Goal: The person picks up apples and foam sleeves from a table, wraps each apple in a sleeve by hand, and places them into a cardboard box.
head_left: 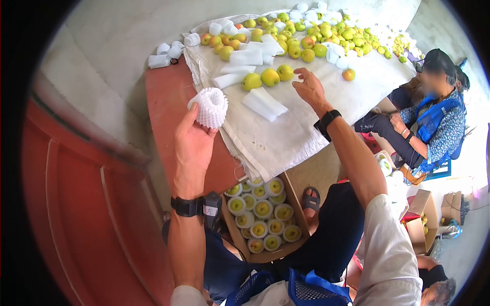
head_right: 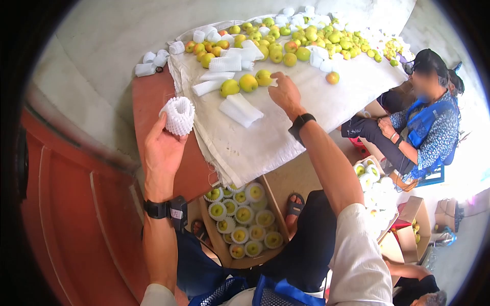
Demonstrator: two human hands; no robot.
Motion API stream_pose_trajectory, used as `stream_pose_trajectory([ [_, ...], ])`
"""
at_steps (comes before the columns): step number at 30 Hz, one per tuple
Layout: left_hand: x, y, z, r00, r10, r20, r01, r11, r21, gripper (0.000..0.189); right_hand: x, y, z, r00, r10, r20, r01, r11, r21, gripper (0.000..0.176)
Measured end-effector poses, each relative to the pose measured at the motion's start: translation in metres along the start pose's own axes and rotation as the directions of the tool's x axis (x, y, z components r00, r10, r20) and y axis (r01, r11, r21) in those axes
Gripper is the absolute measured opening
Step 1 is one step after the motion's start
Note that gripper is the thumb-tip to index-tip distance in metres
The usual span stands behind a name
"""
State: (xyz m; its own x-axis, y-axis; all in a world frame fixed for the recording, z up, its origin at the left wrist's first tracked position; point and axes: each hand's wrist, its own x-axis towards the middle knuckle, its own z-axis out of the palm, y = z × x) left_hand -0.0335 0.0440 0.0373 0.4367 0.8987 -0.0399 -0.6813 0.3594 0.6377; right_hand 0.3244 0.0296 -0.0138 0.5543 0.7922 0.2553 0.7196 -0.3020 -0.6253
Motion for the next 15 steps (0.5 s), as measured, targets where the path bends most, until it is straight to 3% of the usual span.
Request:
stream_pose_trajectory([
  [4, 0.000, -0.001, 0.005, 0.999, 0.007, -0.033, -0.008, 1.000, -0.014, 0.039, 0.036, 0.005, 0.012, 0.993, -0.053, 0.108, 0.071, 0.983, -0.170, 0.064],
  [6, 0.000, -0.001, 0.003, 1.000, -0.014, -0.001, 0.014, 1.000, -0.018, 0.041, 0.051, 0.008, 0.026, 0.969, -0.223, 0.105, 0.241, 0.950, -0.200, 0.068],
  [7, 0.001, -0.001, 0.001, 1.000, -0.011, -0.005, 0.011, 1.000, -0.016, 0.041, 0.057, 0.009, 0.032, 0.968, -0.226, 0.108, 0.244, 0.950, -0.196, 0.068],
  [10, 0.003, -0.002, -0.002, 1.000, -0.025, 0.012, 0.025, 1.000, 0.005, 0.042, 0.064, 0.006, 0.039, 0.963, -0.163, 0.215, 0.210, 0.954, -0.215, 0.067],
  [13, 0.001, -0.002, -0.002, 1.000, -0.008, 0.016, 0.008, 1.000, -0.018, 0.043, 0.060, 0.018, 0.039, 0.989, -0.051, 0.137, 0.075, 0.981, -0.179, 0.070],
  [15, 0.002, 0.002, -0.002, 0.999, 0.000, 0.047, 0.000, 1.000, 0.000, 0.043, 0.058, 0.035, 0.034, 0.996, -0.018, 0.086, 0.019, 1.000, -0.015, 0.074],
])
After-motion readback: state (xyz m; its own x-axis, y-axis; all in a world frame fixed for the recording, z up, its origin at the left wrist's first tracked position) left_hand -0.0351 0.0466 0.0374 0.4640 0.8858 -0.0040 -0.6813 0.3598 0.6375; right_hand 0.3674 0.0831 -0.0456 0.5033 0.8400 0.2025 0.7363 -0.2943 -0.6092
